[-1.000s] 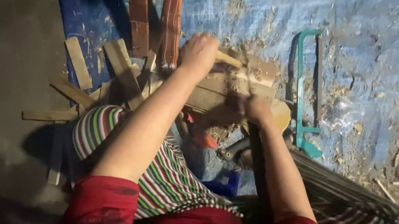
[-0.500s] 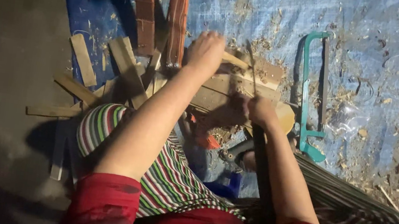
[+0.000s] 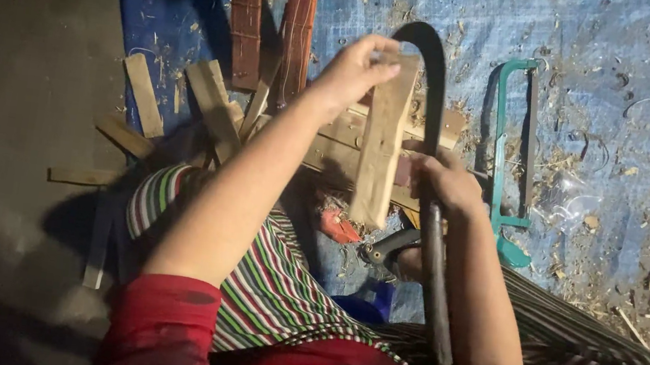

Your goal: Shaping a wooden instrument part using a curved hand tool.

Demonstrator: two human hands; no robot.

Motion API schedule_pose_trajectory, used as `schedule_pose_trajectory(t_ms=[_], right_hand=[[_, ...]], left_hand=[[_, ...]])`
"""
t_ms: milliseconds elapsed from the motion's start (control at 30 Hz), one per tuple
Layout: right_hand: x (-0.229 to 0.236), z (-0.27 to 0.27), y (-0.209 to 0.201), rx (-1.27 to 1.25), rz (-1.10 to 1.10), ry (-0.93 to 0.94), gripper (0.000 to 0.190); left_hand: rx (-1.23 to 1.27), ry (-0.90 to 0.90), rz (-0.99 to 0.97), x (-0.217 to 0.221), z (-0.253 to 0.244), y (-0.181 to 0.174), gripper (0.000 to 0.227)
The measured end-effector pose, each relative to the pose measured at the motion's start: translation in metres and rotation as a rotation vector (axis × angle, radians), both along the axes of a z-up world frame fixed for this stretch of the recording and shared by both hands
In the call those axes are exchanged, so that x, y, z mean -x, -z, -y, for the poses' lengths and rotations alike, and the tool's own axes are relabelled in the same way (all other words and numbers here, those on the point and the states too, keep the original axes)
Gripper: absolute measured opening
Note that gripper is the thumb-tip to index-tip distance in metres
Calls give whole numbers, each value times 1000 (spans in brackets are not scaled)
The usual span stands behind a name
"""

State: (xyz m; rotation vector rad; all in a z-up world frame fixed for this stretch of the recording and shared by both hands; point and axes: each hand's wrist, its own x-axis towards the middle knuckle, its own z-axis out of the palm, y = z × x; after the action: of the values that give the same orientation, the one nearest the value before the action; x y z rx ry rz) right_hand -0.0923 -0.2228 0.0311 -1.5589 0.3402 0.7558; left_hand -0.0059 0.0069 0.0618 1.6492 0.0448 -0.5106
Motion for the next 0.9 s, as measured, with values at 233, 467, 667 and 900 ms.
schedule_pose_trajectory(t_ms=[233,467,667,900], right_hand=[[15,0,54,-148,77,110,81],[3,18,92,-221,35,110,51],[-4,23,101,25,-40,147,45],[6,12,25,171,105,53,65]], left_hand=[[-435,-268,-44,22,37,71,49],[-502,191,-220,91,76,-12,81],[-813,757,134,158,87,-59,123],[-990,188,1048,134,105,83,50]])
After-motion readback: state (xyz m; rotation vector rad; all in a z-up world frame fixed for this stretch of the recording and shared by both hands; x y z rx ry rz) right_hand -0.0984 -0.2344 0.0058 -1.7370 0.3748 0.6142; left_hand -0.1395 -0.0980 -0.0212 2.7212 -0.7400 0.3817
